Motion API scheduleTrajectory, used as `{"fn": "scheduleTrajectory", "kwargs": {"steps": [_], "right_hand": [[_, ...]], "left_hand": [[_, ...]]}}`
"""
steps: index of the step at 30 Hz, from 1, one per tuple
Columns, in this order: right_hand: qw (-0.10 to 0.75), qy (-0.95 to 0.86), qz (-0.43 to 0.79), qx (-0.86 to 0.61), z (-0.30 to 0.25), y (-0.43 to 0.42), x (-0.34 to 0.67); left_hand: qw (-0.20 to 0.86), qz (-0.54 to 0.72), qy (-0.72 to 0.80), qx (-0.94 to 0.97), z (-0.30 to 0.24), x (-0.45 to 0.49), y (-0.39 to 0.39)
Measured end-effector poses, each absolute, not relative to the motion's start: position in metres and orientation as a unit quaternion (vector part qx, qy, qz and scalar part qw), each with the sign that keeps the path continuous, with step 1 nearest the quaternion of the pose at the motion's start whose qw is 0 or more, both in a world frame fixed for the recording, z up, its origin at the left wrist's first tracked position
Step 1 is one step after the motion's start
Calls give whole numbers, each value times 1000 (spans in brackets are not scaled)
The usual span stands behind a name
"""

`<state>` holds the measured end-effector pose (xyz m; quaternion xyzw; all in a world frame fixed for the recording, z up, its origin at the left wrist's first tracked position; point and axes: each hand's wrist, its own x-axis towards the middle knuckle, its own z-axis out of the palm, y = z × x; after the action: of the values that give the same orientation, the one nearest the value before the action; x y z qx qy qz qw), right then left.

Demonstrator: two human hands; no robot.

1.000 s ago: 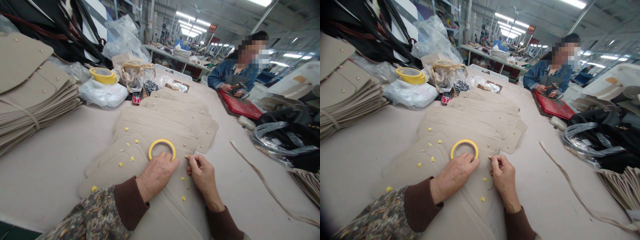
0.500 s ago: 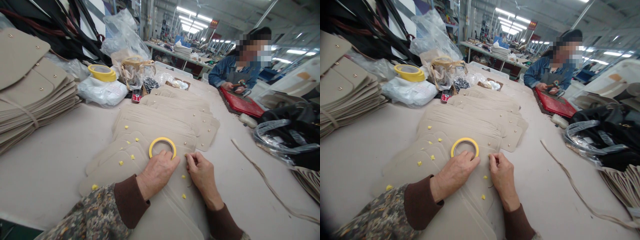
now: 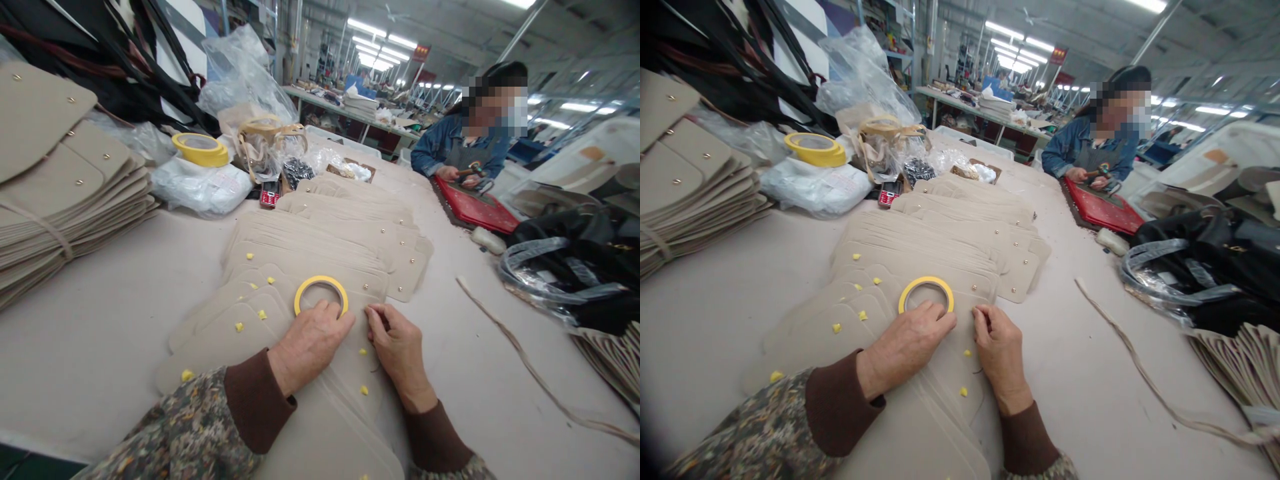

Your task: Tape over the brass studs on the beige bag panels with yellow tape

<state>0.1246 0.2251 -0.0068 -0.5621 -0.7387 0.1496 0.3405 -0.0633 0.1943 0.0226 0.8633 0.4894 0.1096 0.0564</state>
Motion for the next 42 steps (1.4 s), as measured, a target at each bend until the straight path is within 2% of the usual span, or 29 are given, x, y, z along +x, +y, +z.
{"fn": "scheduleTrajectory", "kwargs": {"steps": [9, 15, 22, 29, 35, 39, 42], "right_hand": [[281, -793, 93, -533, 1, 229, 128], [220, -816, 107, -524, 7, 220, 133], [310, -780, 191, -508, 5, 238, 140], [305, -776, 209, -511, -3, 248, 141], [305, -772, 214, -515, -4, 252, 144], [311, -771, 204, -517, -1, 244, 144], [355, -757, 197, -512, 7, 229, 142]], "left_hand": [[-12, 226, 539, 812, 14, -69, 208], [-13, 227, 542, 809, 12, -69, 211], [-24, 200, 539, 817, 14, -69, 216], [-19, 181, 511, 840, 16, -73, 218], [26, 145, 436, 888, 20, -77, 210], [45, 181, 412, 892, 22, -80, 207], [70, 222, 395, 889, 21, -82, 206]]}}
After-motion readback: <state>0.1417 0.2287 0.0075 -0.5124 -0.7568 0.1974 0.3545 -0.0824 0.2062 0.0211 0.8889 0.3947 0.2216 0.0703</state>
